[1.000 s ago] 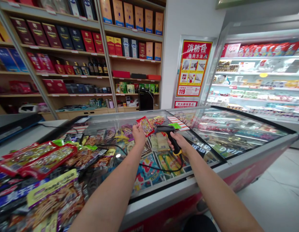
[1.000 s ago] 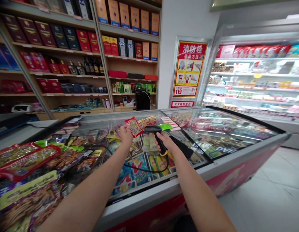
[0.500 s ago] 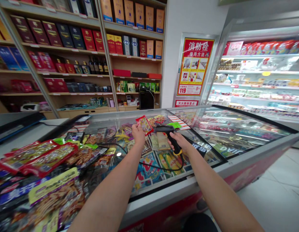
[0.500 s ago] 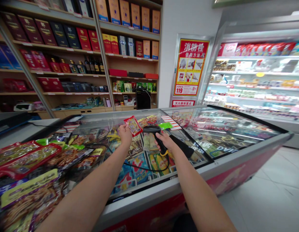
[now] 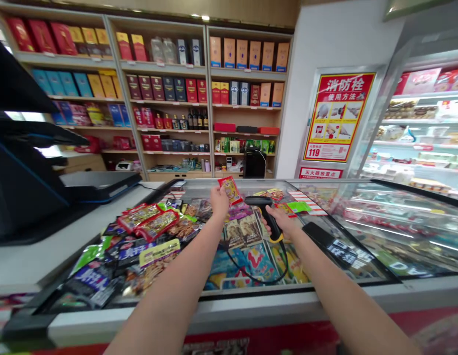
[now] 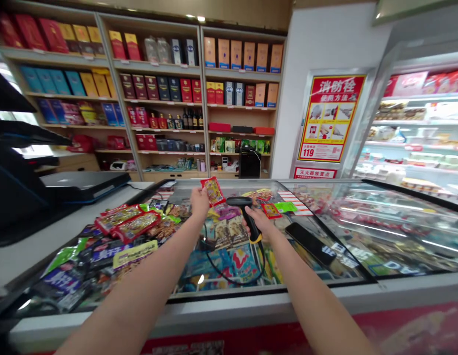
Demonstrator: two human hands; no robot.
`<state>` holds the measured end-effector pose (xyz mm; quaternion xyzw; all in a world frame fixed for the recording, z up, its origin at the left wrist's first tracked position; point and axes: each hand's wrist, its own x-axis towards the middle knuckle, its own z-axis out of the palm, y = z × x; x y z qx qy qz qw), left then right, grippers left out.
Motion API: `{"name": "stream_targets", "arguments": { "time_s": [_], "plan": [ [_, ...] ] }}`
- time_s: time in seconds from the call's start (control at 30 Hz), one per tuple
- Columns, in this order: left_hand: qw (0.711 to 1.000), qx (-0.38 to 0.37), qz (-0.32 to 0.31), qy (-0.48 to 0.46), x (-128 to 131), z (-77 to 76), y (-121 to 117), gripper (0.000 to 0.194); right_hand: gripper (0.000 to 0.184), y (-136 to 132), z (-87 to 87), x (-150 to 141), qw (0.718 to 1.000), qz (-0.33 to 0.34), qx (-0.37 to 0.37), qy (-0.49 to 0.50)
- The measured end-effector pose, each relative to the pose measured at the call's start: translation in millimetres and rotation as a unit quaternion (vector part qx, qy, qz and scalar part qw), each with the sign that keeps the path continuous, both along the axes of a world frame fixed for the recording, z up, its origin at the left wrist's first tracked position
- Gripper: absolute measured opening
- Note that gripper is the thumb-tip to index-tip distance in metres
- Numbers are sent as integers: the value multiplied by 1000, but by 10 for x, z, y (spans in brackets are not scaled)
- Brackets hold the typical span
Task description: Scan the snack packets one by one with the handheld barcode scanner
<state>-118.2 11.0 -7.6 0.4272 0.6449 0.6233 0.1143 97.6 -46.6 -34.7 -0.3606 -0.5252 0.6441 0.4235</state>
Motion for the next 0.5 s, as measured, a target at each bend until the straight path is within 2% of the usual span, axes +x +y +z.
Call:
{"name": "stream_targets", "arguments": {
  "time_s": [0.13,0.27,0.37,0.5],
  "plan": [
    [996,-8,56,65,-840,222,-317,13,40,-20,139,-567,998,58,-4,7],
    [986,-55,124,101,-1554,286,-700,12,39,-53,180,-1130,994,105,-11,5],
    [977,-90,153,121,-1872,251,-928,13,39,-94,192,-1532,990,141,-6,2],
    [965,-124,184,140,-2092,170,-1096,21,40,-167,209,-1961,984,177,-12,-5]
  ]
}}
